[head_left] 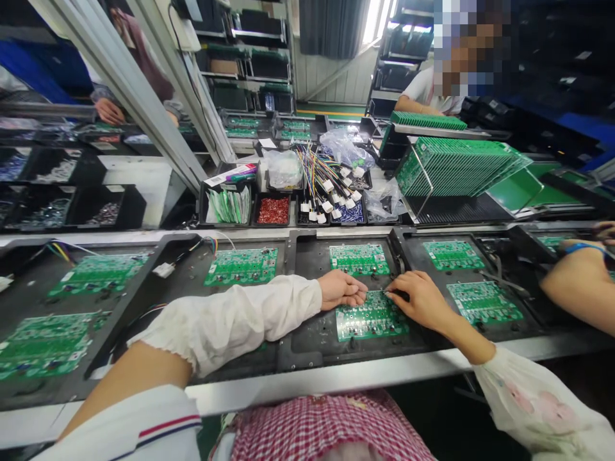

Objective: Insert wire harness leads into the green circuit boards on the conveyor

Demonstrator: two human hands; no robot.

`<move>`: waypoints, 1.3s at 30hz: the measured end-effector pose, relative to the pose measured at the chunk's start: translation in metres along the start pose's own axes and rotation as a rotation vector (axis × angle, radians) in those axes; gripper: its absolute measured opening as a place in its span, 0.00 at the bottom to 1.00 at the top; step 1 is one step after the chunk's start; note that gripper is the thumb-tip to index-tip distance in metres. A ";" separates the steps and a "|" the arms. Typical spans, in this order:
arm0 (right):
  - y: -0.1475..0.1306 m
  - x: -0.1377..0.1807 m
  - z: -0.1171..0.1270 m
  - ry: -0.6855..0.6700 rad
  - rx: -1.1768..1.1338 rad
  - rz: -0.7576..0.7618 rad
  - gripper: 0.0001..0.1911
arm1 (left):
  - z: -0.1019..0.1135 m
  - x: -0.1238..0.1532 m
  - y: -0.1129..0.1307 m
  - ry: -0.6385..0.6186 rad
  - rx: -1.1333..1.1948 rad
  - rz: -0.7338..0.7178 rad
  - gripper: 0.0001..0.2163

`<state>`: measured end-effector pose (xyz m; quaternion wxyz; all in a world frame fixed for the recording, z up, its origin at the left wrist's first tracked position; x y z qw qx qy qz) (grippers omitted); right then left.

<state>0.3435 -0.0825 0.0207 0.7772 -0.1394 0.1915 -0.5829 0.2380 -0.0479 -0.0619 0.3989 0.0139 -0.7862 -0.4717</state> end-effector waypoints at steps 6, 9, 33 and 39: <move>0.010 0.004 -0.015 -0.097 -0.029 0.041 0.09 | -0.012 -0.002 -0.002 -0.074 -0.010 -0.045 0.06; 0.014 0.003 -0.014 -0.085 -0.042 0.026 0.10 | -0.011 -0.005 -0.002 -0.052 -0.023 -0.069 0.07; 0.031 0.037 0.047 0.213 0.011 -0.102 0.07 | -0.151 -0.016 0.030 0.030 -1.793 -0.786 0.11; 0.031 0.033 0.035 0.158 -0.018 -0.083 0.06 | -0.163 -0.020 0.022 0.071 -1.788 -0.802 0.09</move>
Point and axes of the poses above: each hand's wrist, its own x-axis away from the middle knuckle, its own z-axis out of the back of the hand, y = z × x, the point moved 9 cm from there along -x, towards the middle knuckle, and after that the axes turned 13 degrees about -x, right-handed, at the moved point
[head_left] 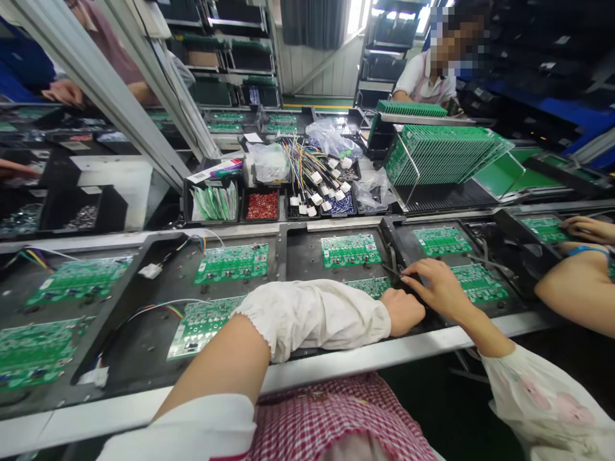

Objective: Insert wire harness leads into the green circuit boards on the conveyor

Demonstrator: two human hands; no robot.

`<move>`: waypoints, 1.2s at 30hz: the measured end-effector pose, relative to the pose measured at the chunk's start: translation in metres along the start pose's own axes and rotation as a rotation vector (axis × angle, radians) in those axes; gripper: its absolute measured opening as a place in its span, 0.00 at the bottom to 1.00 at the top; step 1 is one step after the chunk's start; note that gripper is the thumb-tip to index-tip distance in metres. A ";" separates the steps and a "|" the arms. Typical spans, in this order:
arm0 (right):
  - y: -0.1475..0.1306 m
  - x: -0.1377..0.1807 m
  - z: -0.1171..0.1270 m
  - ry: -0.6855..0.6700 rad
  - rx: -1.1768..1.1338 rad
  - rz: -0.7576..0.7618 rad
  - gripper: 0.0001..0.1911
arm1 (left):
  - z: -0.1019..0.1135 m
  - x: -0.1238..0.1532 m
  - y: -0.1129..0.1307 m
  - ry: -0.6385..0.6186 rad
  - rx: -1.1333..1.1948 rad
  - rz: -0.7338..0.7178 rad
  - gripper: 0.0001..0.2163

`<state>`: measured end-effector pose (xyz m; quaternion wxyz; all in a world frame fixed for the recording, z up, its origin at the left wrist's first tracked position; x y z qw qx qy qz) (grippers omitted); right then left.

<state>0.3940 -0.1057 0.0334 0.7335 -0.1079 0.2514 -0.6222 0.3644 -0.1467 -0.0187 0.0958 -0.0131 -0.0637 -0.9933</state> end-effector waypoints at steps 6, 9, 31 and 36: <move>-0.010 -0.017 -0.034 -0.165 0.041 0.063 0.03 | 0.004 0.028 -0.022 -0.071 0.245 0.130 0.07; -0.018 -0.018 -0.044 -0.202 0.079 0.096 0.03 | -0.003 0.062 -0.051 -0.180 0.705 0.259 0.07; -0.047 -0.023 -0.043 -0.218 -0.062 0.162 0.06 | -0.038 0.095 -0.096 -0.122 1.854 0.650 0.06; -0.048 -0.023 -0.044 -0.179 0.005 0.166 0.06 | -0.033 0.102 -0.103 -0.069 1.832 0.767 0.09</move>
Point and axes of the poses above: each hand's wrist, its own x-axis away from the middle knuckle, its own z-axis out of the back of the hand, y = z × x, the point moved 9 cm from there along -x, towards the middle knuckle, and after that the axes turned 13 degrees about -x, right-handed, at the moved point
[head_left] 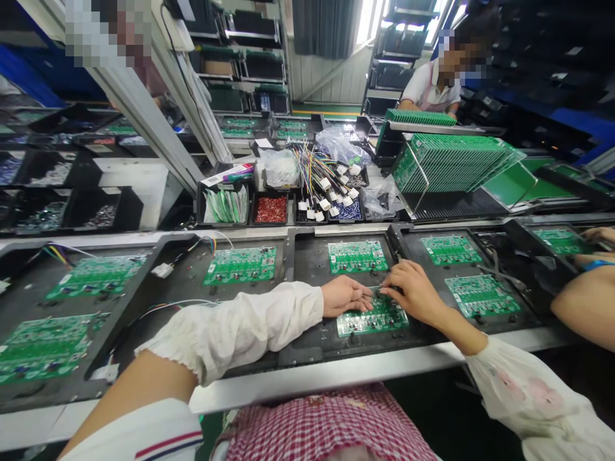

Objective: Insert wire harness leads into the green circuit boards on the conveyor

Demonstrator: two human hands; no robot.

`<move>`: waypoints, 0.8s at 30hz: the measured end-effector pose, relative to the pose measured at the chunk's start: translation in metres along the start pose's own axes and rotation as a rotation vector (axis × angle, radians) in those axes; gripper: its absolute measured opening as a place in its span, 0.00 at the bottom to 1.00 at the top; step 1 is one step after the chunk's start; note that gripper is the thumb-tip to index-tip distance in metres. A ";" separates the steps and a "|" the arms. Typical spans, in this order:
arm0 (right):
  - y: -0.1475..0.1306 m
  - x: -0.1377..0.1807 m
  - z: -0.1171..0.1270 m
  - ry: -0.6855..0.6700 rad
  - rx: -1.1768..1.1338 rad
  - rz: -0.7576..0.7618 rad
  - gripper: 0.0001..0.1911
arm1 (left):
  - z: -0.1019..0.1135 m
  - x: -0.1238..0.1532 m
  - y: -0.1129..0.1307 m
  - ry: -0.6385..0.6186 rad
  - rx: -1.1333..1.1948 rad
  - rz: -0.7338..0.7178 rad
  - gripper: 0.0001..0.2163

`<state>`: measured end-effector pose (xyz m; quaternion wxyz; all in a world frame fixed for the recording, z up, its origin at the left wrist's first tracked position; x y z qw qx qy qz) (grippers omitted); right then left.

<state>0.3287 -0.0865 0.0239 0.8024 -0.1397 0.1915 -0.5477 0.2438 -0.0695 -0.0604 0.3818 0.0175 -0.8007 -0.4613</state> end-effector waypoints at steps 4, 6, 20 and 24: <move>0.009 0.005 -0.004 -0.008 0.133 -0.021 0.04 | 0.006 0.003 0.000 -0.003 -0.060 0.029 0.08; 0.012 0.005 -0.006 -0.020 0.144 -0.030 0.04 | 0.006 0.002 0.002 -0.025 -0.068 0.016 0.06; 0.012 0.002 -0.009 -0.054 0.113 -0.038 0.05 | 0.007 -0.005 0.013 -0.050 -0.040 -0.111 0.06; 0.012 0.001 -0.010 -0.059 0.141 -0.057 0.05 | 0.006 -0.007 0.010 -0.071 -0.031 -0.071 0.05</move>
Point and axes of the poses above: each hand's wrist, its own x-axis away from the middle knuckle, its own z-axis out of the back of the hand, y = z × x, the point moved 9 cm from there along -x, towards the middle knuckle, and after that the axes turned 13 degrees about -x, right-handed, at the moved point
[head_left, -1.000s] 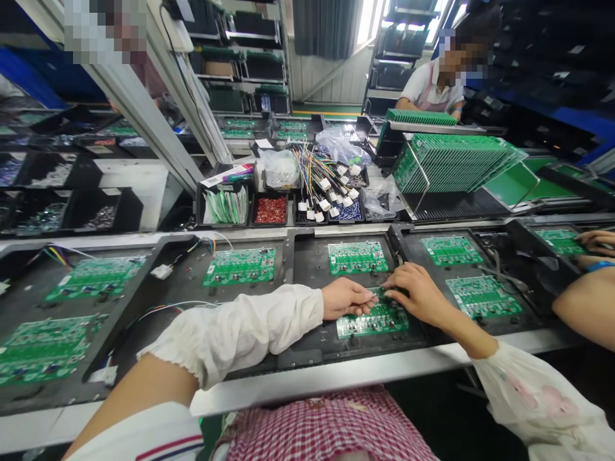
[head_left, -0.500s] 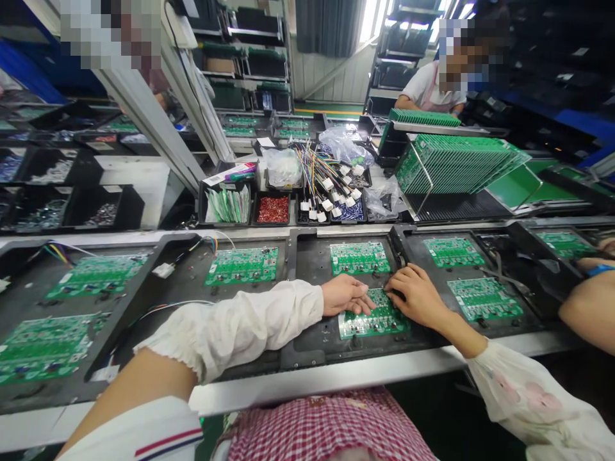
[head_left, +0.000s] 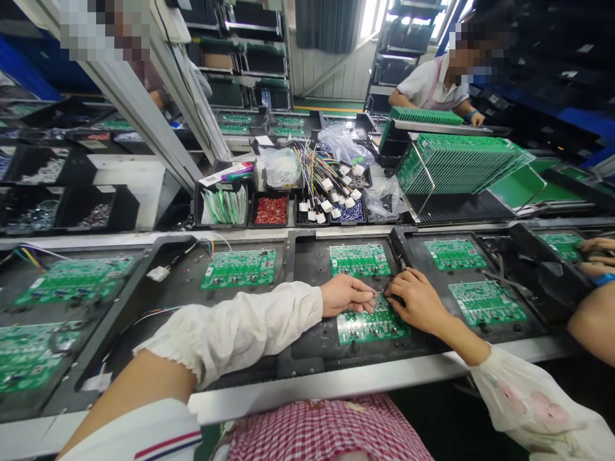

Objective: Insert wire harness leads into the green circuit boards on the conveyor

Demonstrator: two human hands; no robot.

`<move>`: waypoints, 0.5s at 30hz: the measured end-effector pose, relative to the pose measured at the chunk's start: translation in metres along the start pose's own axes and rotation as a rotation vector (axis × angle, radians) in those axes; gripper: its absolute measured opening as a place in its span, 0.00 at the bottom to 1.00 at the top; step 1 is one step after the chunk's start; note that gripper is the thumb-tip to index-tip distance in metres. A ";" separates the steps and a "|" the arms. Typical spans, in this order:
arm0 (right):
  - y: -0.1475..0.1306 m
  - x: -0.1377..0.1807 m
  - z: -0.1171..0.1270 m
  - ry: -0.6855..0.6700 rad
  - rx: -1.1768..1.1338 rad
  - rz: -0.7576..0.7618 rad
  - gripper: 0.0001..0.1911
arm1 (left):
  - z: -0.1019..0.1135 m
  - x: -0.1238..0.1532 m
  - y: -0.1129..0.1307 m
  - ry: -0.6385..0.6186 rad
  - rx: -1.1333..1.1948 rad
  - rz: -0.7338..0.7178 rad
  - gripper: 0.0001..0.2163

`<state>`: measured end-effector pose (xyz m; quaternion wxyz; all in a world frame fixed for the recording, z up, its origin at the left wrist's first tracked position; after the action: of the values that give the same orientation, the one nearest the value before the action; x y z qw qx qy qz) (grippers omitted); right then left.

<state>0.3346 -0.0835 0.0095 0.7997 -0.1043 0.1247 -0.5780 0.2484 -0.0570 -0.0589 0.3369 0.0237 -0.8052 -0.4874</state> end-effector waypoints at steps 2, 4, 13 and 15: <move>-0.001 -0.002 -0.002 -0.015 0.026 -0.006 0.05 | 0.001 -0.001 -0.001 -0.004 -0.007 0.002 0.05; -0.004 -0.005 -0.005 -0.045 0.058 0.020 0.05 | 0.002 -0.003 -0.002 -0.005 -0.014 -0.001 0.06; -0.004 -0.008 -0.005 -0.068 0.108 -0.007 0.06 | -0.001 -0.002 -0.006 -0.078 -0.012 0.019 0.08; -0.002 -0.008 -0.006 -0.083 0.086 -0.005 0.06 | -0.001 -0.002 -0.006 -0.082 -0.018 0.025 0.09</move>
<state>0.3284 -0.0767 0.0055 0.8066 -0.0939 0.0661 -0.5799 0.2492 -0.0602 -0.0645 0.3098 -0.0097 -0.8141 -0.4911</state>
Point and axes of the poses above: each hand's wrist, its own x-axis away from the middle knuckle, its own z-axis out of the back of the hand, y = z × x, the point moved 9 cm from there along -x, towards the middle knuckle, and after that the axes turned 13 degrees about -x, right-handed, at the moved point
